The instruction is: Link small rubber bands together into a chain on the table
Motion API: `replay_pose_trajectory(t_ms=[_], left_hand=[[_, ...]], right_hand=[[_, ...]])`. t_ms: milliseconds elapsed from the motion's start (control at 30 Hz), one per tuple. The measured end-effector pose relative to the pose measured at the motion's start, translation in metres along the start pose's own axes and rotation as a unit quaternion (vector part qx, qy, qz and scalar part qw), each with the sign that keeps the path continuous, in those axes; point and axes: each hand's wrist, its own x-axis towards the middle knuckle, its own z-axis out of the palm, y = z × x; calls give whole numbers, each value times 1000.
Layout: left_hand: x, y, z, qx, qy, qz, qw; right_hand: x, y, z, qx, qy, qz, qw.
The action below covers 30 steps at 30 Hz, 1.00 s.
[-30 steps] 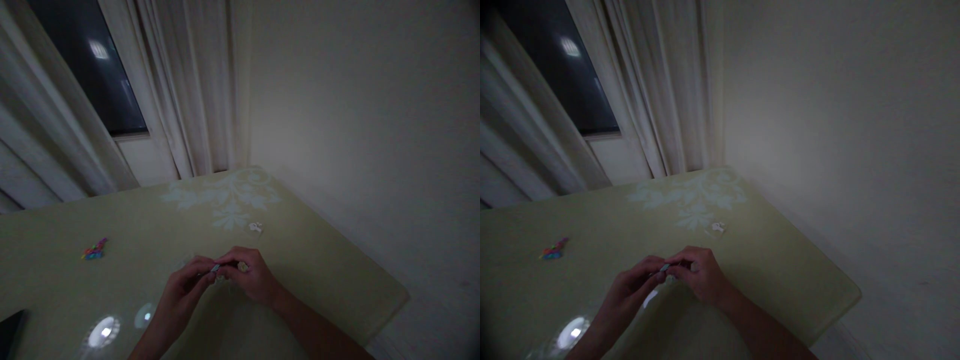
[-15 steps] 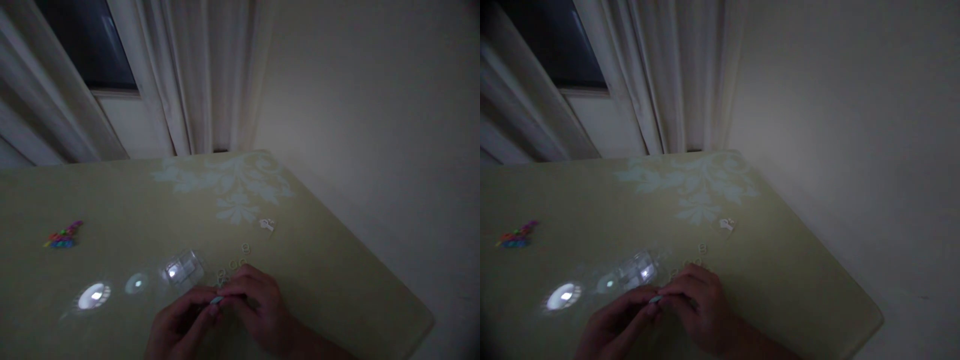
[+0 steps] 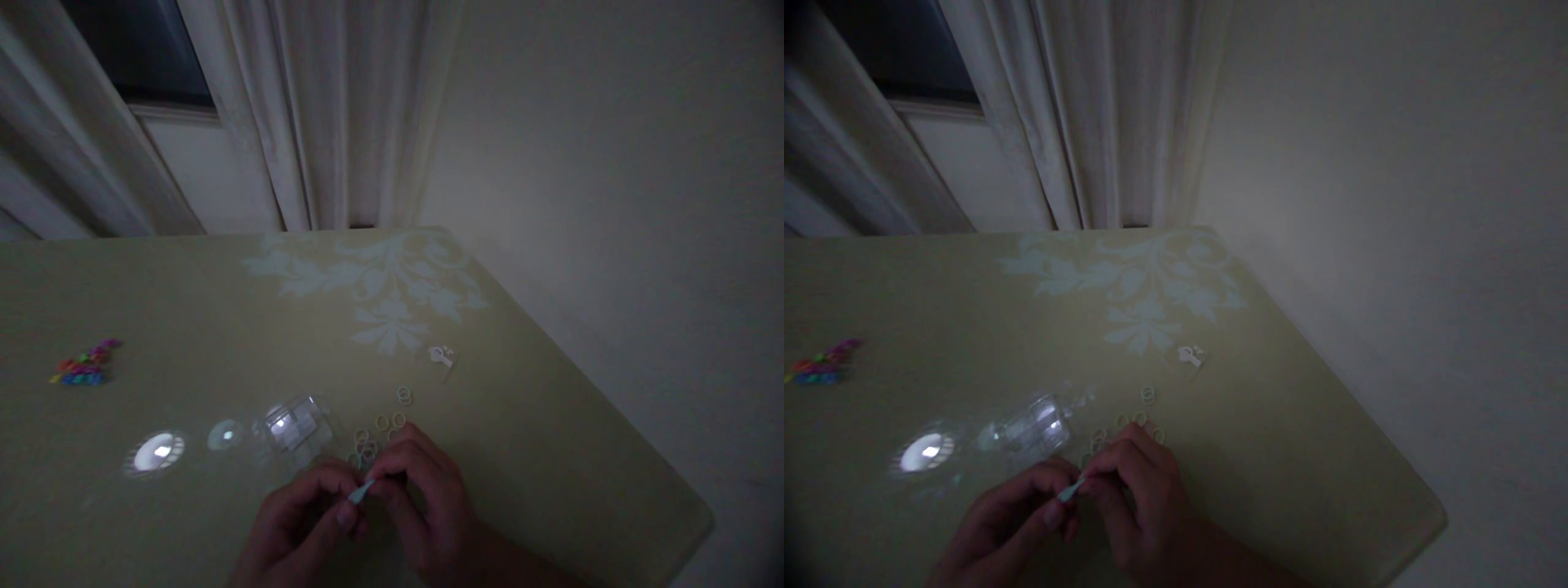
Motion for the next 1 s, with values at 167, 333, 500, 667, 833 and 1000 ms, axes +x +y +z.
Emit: replay_pose_trajectory(t_ms=[167, 333, 500, 667, 833, 1000], left_hand=[[-3, 0, -2, 5, -7, -13, 1000], [-2, 0, -4, 22, 11, -7, 1000], [-3, 0, -6, 25, 12, -1, 1000], [-3, 3, -4, 29, -10, 12, 999], [-3, 4, -3, 32, 16, 3, 999], [-4, 2, -6, 38, 0, 5, 999]], right_hand=[[3, -3, -2, 55, -3, 29, 998], [6, -2, -7, 81, -5, 40, 996], [4, 1, -5, 93, -14, 41, 995], [4, 0, -4, 94, -18, 58, 994], [3, -2, -5, 86, -28, 59, 994], [3, -2, -4, 74, -25, 55, 995]])
